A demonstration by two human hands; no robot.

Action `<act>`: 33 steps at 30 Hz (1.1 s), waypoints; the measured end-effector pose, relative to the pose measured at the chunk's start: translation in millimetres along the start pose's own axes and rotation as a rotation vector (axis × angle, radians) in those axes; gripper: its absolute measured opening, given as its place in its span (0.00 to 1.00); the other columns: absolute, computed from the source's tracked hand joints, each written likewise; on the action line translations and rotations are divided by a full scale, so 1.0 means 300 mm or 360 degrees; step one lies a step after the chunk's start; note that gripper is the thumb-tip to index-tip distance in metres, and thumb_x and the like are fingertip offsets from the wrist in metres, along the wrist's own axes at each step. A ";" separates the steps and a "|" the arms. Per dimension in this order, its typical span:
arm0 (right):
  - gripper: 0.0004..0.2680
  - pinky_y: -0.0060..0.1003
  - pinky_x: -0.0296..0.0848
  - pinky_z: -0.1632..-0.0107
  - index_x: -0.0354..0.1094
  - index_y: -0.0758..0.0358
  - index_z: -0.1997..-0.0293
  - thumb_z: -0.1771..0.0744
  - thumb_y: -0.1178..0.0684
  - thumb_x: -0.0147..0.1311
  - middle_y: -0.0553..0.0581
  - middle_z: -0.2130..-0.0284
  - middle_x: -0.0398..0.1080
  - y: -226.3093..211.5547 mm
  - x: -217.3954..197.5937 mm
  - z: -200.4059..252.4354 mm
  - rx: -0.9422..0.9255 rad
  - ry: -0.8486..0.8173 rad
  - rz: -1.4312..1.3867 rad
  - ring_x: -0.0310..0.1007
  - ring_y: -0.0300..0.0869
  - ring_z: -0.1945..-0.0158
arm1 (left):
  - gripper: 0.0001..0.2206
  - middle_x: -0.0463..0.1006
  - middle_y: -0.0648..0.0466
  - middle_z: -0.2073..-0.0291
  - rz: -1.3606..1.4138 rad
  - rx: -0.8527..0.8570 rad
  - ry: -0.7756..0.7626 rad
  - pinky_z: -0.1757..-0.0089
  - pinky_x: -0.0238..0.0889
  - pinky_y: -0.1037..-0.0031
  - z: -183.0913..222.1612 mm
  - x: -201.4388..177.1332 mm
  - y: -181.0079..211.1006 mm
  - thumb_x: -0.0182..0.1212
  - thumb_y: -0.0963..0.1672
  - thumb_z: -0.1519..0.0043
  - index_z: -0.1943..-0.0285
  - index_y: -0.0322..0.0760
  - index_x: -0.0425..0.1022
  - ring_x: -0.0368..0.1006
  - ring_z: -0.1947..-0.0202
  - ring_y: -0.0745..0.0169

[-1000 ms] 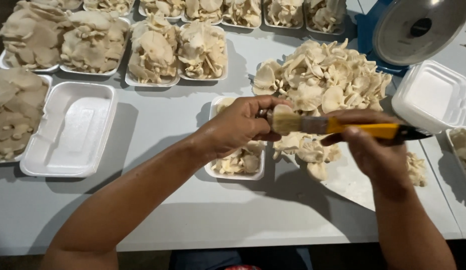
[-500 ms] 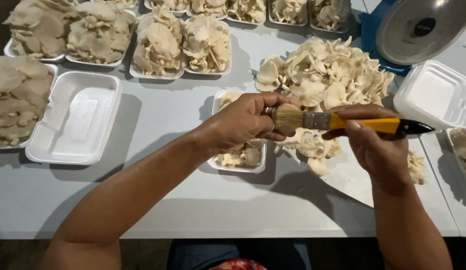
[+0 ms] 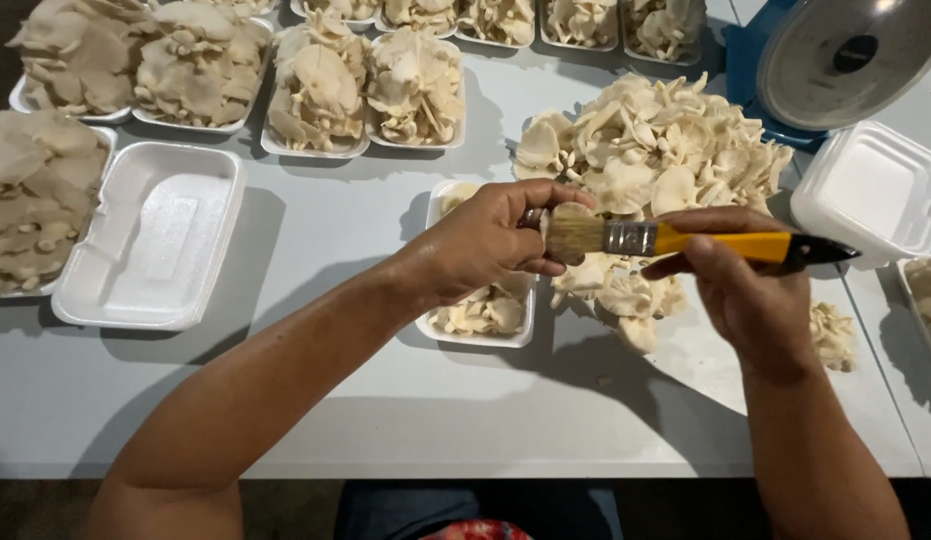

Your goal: The person cleans individual mushrooms by hand and with a brush, then places them into foam trays.

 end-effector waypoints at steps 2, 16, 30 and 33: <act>0.09 0.33 0.89 0.55 0.72 0.67 0.49 0.30 0.53 0.58 0.64 0.54 0.76 -0.003 -0.051 0.006 -0.0002 0.0102 0.0082 0.82 0.45 0.57 | 0.23 0.75 0.41 0.43 -0.0051 -0.0073 0.0062 0.60 0.76 0.79 0.019 -0.006 0.010 0.53 0.31 0.40 0.37 0.40 0.73 0.78 0.57 0.56; 0.11 0.35 0.88 0.56 0.72 0.69 0.47 0.31 0.53 0.58 0.66 0.55 0.75 0.022 -0.048 0.014 0.0128 0.0218 0.0017 0.81 0.49 0.56 | 0.14 0.74 0.45 0.48 -0.0253 -0.0061 0.0192 0.52 0.80 0.73 0.041 -0.019 0.040 0.53 0.34 0.42 0.48 0.34 0.70 0.79 0.55 0.55; 0.10 0.39 0.90 0.57 0.71 0.69 0.47 0.30 0.54 0.54 0.65 0.54 0.74 0.038 -0.095 0.054 0.0145 0.0356 -0.0056 0.82 0.53 0.56 | 0.12 0.78 0.49 0.60 -0.0302 0.0141 0.0189 0.62 0.71 0.76 0.004 -0.036 0.023 0.56 0.34 0.38 0.48 0.34 0.77 0.72 0.62 0.63; 0.11 0.39 0.87 0.56 0.69 0.71 0.46 0.30 0.53 0.52 0.65 0.55 0.72 0.025 -0.105 0.050 0.0240 0.0441 0.0244 0.81 0.55 0.57 | 0.13 0.77 0.49 0.62 -0.0265 0.0145 0.0206 0.62 0.75 0.76 0.025 -0.030 0.052 0.60 0.35 0.41 0.48 0.32 0.78 0.73 0.62 0.61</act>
Point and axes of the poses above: each hand's wrist, its own z-axis away from the middle knuckle, its own x-axis out of the palm, y = z × x, the point moved 10 cm from there along -z, towards the middle knuckle
